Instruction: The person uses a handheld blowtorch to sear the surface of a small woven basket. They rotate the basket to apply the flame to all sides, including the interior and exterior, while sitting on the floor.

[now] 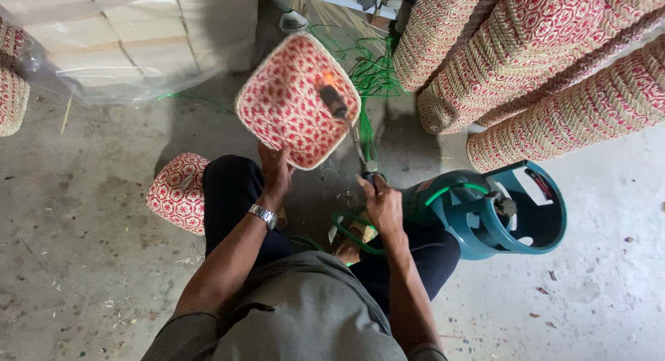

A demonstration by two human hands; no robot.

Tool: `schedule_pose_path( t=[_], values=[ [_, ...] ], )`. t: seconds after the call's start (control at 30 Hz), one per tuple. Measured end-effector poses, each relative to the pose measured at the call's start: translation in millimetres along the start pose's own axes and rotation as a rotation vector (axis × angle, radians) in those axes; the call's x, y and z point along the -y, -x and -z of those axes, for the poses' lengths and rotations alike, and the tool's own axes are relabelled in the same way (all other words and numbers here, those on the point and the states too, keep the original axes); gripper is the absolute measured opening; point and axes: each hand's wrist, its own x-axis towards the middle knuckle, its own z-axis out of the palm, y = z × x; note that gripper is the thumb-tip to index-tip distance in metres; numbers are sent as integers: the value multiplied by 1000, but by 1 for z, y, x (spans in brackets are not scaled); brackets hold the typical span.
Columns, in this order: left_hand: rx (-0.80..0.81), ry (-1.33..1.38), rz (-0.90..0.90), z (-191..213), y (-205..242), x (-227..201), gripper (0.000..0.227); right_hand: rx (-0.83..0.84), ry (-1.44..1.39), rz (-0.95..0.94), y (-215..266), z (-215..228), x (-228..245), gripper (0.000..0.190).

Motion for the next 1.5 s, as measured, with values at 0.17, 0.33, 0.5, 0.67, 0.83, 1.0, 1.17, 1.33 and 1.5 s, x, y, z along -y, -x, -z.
schedule_pose_path(
  t=[0.17, 0.33, 0.5, 0.67, 0.83, 1.0, 1.17, 1.33, 1.5],
  values=[
    [35, -69, 125, 1, 8, -16, 85, 89, -14, 3, 10, 4, -5, 36],
    [-5, -169, 224, -1, 11, -27, 82, -24, -19, -137, 8, 18, 0, 33],
    [102, -99, 266, -19, 25, -22, 64, -4, -100, 9, -9, 8, 7, 32],
    [23, -174, 313, -7, 15, -28, 60, -7, -205, -61, -3, 11, -1, 32],
    [388, -766, -504, 20, 18, -39, 58, -256, -373, -303, -16, 18, -21, 38],
    [437, -275, 32, -17, 46, -58, 72, -315, -639, -324, -23, 20, -39, 31],
    [536, -586, -3, -42, 73, -98, 101, -288, -825, -291, -13, 24, -51, 25],
    [394, -481, 86, -40, 53, -90, 89, -190, -1038, -248, -1, 27, -50, 16],
    [623, -591, -203, -35, 52, -66, 56, -107, -1078, -361, 11, 17, -50, 6]
  ],
)
